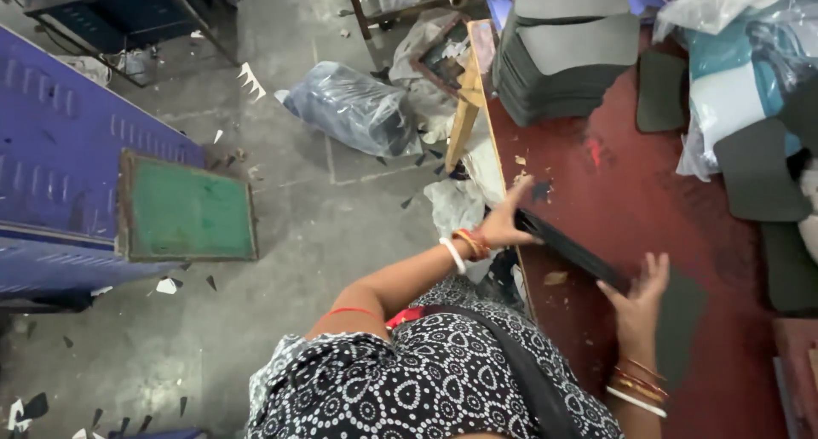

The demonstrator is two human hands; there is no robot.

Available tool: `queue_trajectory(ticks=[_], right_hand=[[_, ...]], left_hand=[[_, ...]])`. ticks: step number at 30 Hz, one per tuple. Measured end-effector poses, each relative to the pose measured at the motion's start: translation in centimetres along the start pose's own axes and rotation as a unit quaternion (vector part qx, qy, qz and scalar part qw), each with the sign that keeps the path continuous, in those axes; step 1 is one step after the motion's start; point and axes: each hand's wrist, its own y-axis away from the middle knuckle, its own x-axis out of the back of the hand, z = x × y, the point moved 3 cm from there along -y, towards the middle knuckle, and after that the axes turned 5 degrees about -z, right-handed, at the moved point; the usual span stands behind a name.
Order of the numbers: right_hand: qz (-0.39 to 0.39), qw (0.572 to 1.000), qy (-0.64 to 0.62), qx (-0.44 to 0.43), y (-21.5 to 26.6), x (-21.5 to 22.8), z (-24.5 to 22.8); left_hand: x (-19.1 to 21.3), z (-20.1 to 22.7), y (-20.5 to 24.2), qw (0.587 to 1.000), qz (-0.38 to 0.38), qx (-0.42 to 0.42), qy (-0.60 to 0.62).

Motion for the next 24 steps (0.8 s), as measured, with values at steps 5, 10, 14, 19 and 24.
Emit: queue_trajectory(ticks=[5, 10, 14, 19, 24], right_hand=[[0.011, 0.998, 0.053, -0.009, -0.4, -3.7, -4.1], [0.03, 0.997, 0.066, -0.005, -1.0, -1.7, 2.5], [0.05, 0.995, 0.07, -0.059, -1.6, -0.5, 4.6], [0.045, 0.999, -0.012, -0.027, 0.3, 0.8, 1.0], [-0.038, 0.965, 0.214, 0.147, 0.3, -1.7, -3.0]], left_hand=[[-2.6, 1.6, -1.3, 0.993, -0.007, 0.116, 0.024], [-5.2, -3.4, 0.0, 0.995, -0.057, 0.067, 0.036], [-7.1, -6.2, -0.9, 0.997, -0.028, 0.074, 0.001], [-2.7, -3.3, -0.3, 0.997, -0.007, 0.053, 0.049], [-0.9, 3.1, -0.6, 0.997, -0.027, 0.026, 0.071]])
